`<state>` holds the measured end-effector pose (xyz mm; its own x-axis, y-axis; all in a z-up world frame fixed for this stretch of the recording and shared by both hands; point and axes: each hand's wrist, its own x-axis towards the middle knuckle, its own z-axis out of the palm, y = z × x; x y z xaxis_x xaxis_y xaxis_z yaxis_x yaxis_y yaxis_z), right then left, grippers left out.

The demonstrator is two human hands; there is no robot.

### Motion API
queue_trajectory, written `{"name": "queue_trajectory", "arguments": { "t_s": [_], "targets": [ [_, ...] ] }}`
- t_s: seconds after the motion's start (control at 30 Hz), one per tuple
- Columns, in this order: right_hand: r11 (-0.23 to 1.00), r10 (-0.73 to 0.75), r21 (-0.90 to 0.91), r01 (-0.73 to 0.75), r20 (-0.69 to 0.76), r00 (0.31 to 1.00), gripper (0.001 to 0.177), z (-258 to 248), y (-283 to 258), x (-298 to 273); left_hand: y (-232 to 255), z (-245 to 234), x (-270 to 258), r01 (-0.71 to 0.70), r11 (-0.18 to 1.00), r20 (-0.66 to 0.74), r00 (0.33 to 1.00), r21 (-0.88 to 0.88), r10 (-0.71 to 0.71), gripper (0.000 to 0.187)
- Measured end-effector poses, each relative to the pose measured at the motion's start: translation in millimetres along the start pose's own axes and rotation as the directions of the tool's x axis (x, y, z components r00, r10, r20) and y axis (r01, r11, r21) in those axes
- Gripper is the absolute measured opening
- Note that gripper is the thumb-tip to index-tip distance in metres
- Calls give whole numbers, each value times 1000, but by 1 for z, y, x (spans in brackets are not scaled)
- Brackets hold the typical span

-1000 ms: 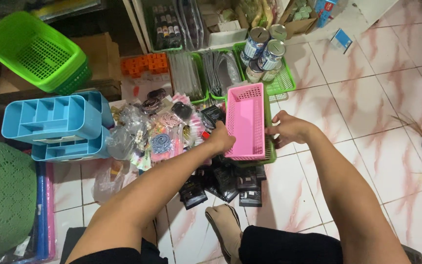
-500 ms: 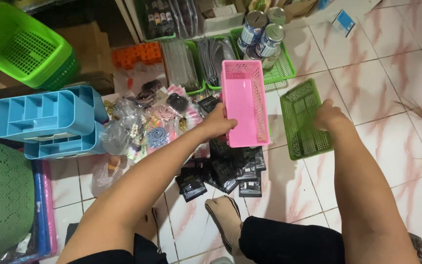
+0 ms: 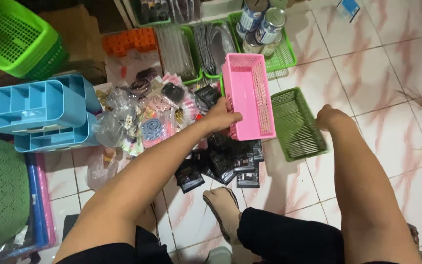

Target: Organizing and sorting various small stationery items and accessories into plastic baskets while sitting on the floor.

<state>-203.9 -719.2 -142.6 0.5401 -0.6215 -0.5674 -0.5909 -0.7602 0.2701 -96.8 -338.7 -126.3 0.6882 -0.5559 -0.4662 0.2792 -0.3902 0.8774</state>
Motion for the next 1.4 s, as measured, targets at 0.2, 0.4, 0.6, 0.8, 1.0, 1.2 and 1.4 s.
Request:
{"name": "queue_trajectory", "arguments": {
  "t_s": [0.2,0.4,0.6,0.8,1.0,1.2,1.4],
  "targets": [
    [906,-401,118,406,-66,914,47,-19,-52,-31,-12,-18,2,-115,974,-101,985,197,137,58],
    [790,-607,82,607,-34,794,46,-45,-134,-97,-44,-70,-4,-127,948,-221,955,292,196,63],
    [400,-809,662,633,-70,584,58,-64,-194,-134,18,-113,-109,-8,995,-223,974,95,30,56],
    [238,-705,690,684,-362,610,40,-68,-266,-195,5,-144,-136,-100,994,-276,955,52,111,61],
    [224,-555,306,925,-740,379,28,-80,-298,-224,-22,-201,-107,-381,914,-354,881,-139,313,81],
    [-99,-726,439,893,-645,237,66,-100,-311,-246,-6,-228,-152,-623,778,-233,770,-74,594,99],
    [320,-767,346,882,-452,455,86,-126,-332,-298,-58,-252,-125,-588,653,-271,806,-477,527,65]
  ]
}}
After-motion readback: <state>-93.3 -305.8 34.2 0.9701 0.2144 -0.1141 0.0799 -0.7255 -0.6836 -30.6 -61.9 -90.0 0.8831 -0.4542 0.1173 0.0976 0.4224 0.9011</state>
